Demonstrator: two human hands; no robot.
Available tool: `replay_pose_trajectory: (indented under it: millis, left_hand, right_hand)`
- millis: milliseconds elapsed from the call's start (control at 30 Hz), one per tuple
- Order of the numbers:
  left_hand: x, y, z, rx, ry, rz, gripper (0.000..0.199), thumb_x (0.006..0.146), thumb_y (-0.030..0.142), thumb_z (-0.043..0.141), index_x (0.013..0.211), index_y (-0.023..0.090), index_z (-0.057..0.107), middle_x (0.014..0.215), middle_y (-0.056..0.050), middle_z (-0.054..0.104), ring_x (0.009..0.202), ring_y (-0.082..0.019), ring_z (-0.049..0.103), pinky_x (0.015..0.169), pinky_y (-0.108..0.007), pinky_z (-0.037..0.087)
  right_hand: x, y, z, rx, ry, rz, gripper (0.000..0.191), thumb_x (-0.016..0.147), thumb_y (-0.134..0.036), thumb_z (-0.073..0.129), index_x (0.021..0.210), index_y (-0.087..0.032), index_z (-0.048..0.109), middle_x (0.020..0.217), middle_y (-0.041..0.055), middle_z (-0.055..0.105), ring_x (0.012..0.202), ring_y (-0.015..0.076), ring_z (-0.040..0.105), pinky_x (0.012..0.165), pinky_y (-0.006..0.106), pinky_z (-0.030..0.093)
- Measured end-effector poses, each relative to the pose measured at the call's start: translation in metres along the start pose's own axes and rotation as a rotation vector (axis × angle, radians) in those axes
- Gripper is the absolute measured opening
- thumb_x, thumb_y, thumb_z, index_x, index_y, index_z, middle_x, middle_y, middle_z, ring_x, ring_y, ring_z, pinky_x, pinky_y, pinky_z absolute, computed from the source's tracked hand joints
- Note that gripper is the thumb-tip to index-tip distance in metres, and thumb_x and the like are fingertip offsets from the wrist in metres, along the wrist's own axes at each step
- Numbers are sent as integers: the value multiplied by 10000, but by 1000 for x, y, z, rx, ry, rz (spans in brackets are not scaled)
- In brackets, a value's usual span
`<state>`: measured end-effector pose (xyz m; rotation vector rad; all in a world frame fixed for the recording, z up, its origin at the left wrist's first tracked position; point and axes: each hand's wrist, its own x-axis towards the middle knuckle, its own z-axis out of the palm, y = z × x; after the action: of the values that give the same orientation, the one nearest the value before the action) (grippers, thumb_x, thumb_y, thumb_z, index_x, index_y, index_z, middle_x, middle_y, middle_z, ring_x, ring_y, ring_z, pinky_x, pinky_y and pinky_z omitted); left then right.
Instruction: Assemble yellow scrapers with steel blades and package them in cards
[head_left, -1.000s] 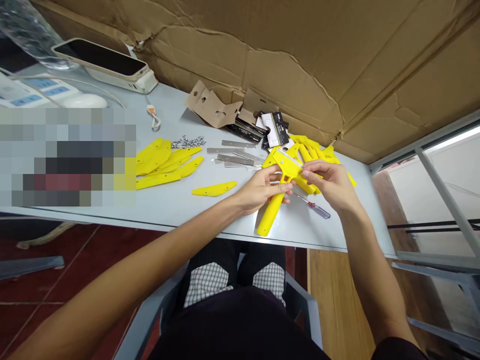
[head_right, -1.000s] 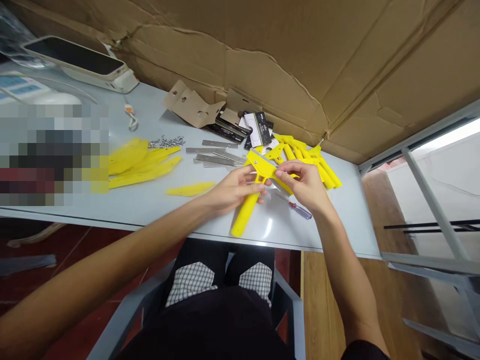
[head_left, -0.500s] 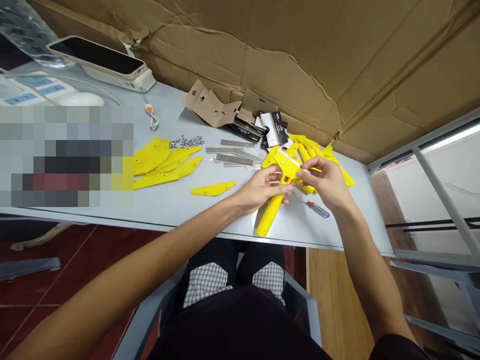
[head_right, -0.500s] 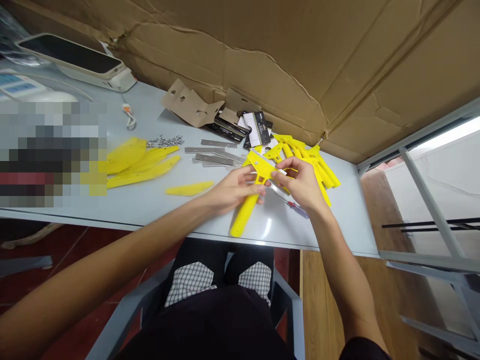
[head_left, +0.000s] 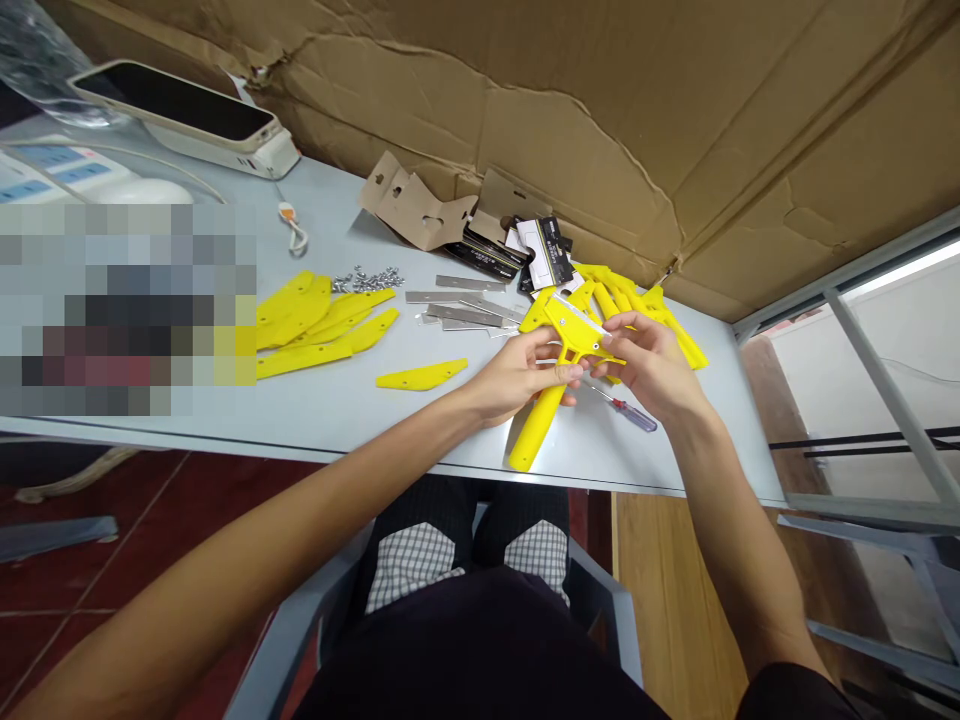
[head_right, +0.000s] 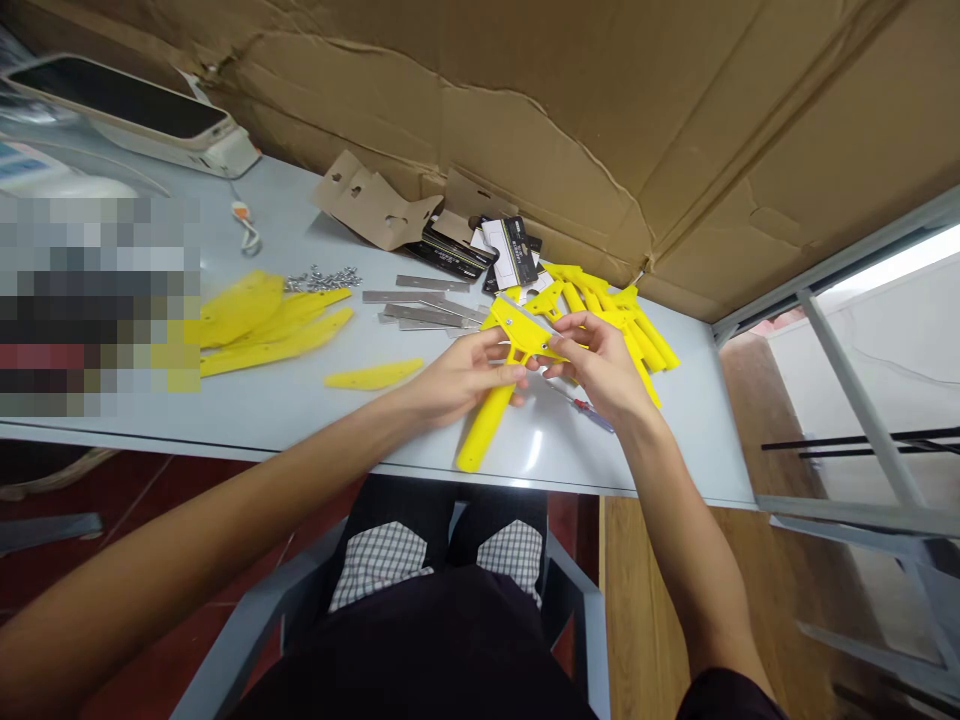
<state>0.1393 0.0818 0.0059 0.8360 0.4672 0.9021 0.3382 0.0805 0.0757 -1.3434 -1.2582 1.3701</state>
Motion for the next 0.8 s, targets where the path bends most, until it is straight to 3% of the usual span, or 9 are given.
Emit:
replay_pose_trajectory:
  millis: [200, 400, 500, 600, 667, 733, 800]
  left_hand:
    - [0, -2, 2, 116, 10, 9, 336, 863, 275, 860, 1141, 136, 733, 1102, -115, 706, 766, -167, 704, 701, -372, 653]
    - [-2, -4, 7, 285, 249, 75, 558, 775, 281, 957, 1182, 192, 587, 873, -7, 678, 583, -187, 715, 542, -328, 589]
    - [-2, -1, 8, 324, 275, 89, 509, 772, 231, 956, 1108, 196, 575, 835, 13, 666, 576, -180, 707, 545, -323, 582]
    - [-1, 0, 7, 290, 278, 105, 489, 775, 234, 957, 1097, 196, 590, 841, 15, 663, 615, -178, 704, 584, -353, 608]
    - [0, -2, 6, 258, 284, 107, 487, 781, 252, 958, 1109, 194, 603, 857, 6, 676, 635, -178, 708, 604, -355, 606]
    - [1, -5, 4, 251, 288, 112, 472, 792, 265, 954, 1115, 189, 618, 869, -13, 705, 634, -174, 710, 613, -343, 588]
    - [3, -8, 2, 266, 274, 113, 456, 817, 276, 936, 1144, 181, 633, 873, -36, 736, 613, -171, 710, 611, -337, 569]
  right_hand:
    - [0, 4, 0, -171, 69, -112, 367, 730, -319, 875, 979, -250, 613, 819, -40, 680, 647, 165, 727, 666, 348, 596]
    - [5, 6, 1, -385, 101, -181, 279, 758, -246, 801, 984, -233, 639, 858, -11, 661, 668, 165, 684, 623, 343, 572]
    - [14, 3, -1, -488, 60, -168, 304, 742, -268, 785, 1014, -228, 656, 847, -1, 673, 655, 182, 672, 597, 347, 546]
    - [26, -11, -8, -670, -47, -189, 351, 755, -319, 782, 1082, -229, 691, 834, 23, 723, 693, 222, 690, 623, 367, 539]
    - [34, -28, -8, -820, -131, -262, 305, 798, -355, 780, 1073, -232, 735, 922, 61, 777, 823, 259, 730, 731, 402, 567]
    - [43, -47, 0, -941, -152, -364, 219, 847, -382, 769, 1016, -244, 769, 1004, 77, 806, 886, 275, 744, 794, 421, 571]
    - [55, -64, 23, -1016, -139, -482, 148, 878, -361, 763, 976, -253, 790, 980, 69, 814, 852, 270, 742, 784, 415, 565]
